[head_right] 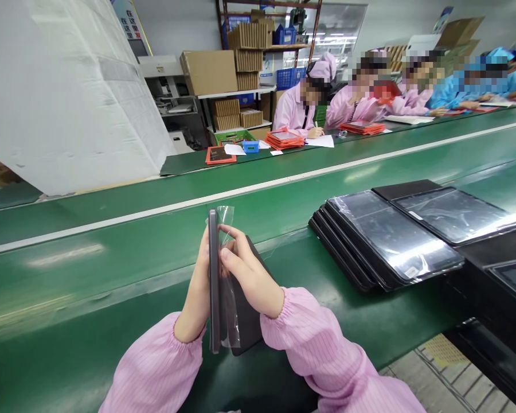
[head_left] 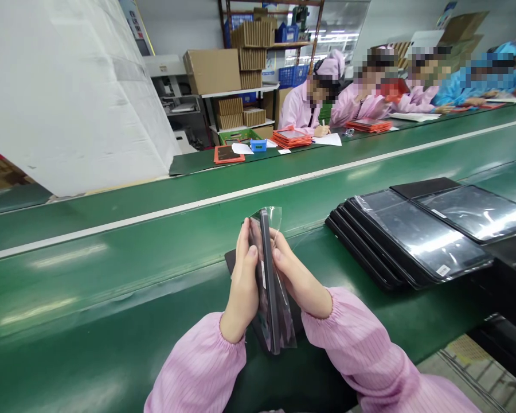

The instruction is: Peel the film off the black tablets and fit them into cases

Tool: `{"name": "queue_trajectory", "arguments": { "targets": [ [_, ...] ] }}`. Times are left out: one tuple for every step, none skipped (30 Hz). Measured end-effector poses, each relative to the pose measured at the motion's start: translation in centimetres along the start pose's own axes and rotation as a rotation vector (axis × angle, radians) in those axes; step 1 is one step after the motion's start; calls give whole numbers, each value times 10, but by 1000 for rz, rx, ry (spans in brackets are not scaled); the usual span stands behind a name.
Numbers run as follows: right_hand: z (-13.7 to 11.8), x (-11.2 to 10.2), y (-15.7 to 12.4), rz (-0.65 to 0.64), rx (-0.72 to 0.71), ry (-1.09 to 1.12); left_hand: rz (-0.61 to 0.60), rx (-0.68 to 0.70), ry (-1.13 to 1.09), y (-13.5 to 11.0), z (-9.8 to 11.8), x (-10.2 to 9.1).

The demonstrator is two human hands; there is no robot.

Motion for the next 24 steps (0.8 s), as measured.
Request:
{"name": "queue_trajectory", "arguments": {
  "targets": [
    [0, 0, 0, -1, -2, -3, 0, 2, -2, 0, 0, 0],
    [1, 0, 1, -4, -6, -7, 2, 3, -1, 0, -1, 0],
    [1, -1, 1, -8, -14, -14, 5, 4, 4, 0, -1, 0],
    [2, -1, 2, -11, -20, -21, 9, 6, 10, 0, -1, 0],
    [3, -2, 3, -13, -24, -27, 14, 10, 17, 1, -2, 0],
    [4, -3, 3, -14, -25, -32, 19, 15, 23, 1, -1, 0],
    [5, -3, 4, -15, -24, -35, 21, 21, 27, 0, -1, 0],
    [6, -4, 4, -15, -23, -38, 19, 28, 30, 0, -1, 0],
    [7, -4, 4, -18, -23, -41, 15, 32, 33, 0, 0, 1],
    [7, -5, 4, -18, -22, -43, 11, 35, 37, 0, 0, 1],
    [7, -5, 4, -20, -23, -45, 7, 36, 39, 0, 0, 1],
    [6, -4, 4, -21, -23, -46, 4, 36, 39, 0, 0, 1],
    [5, -4, 4, -21, -23, -45, 2, 35, 38, 0, 1, 1],
    [4, -4, 4, -23, -25, -41, 1, 35, 37, 0, 1, 1],
    [3, -3, 4, -26, -26, -36, 0, 38, 37, 0, 1, 2],
    [2, -3, 4, -29, -25, -33, 1, 43, 40, 0, 1, 2],
    [2, -2, 3, -34, -21, -31, 5, 50, 45, -1, 1, 2],
    [1, -2, 3, -37, -13, -31, 8, 56, 52, -1, 1, 1],
    [1, -2, 3, -42, -4, -34, 12, 60, 58, -2, 1, 1],
    [0, -2, 3, -49, 5, -39, 16, 61, 60, -3, 1, 0],
    [-1, -2, 3, -58, 10, -46, 18, 59, 58, -5, 0, -1],
    [-2, -2, 2, -69, 14, -56, 19, 53, 53, -6, 0, -1],
    [-3, -2, 3, -85, 17, -70, 20, 46, 47, -7, 0, -2],
    [-4, -3, 3, -105, 24, -89, 21, 38, 45, -7, 0, -3]
  ]
}}
Point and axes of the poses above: each hand's wrist, its own y-axis towards the middle knuckle, its own x-axis out of the palm, z = x × y, the point moved 4 cm from there along y, towards the middle knuckle, and after that the axes turned 6 degrees about y, right-handed, at the moved point
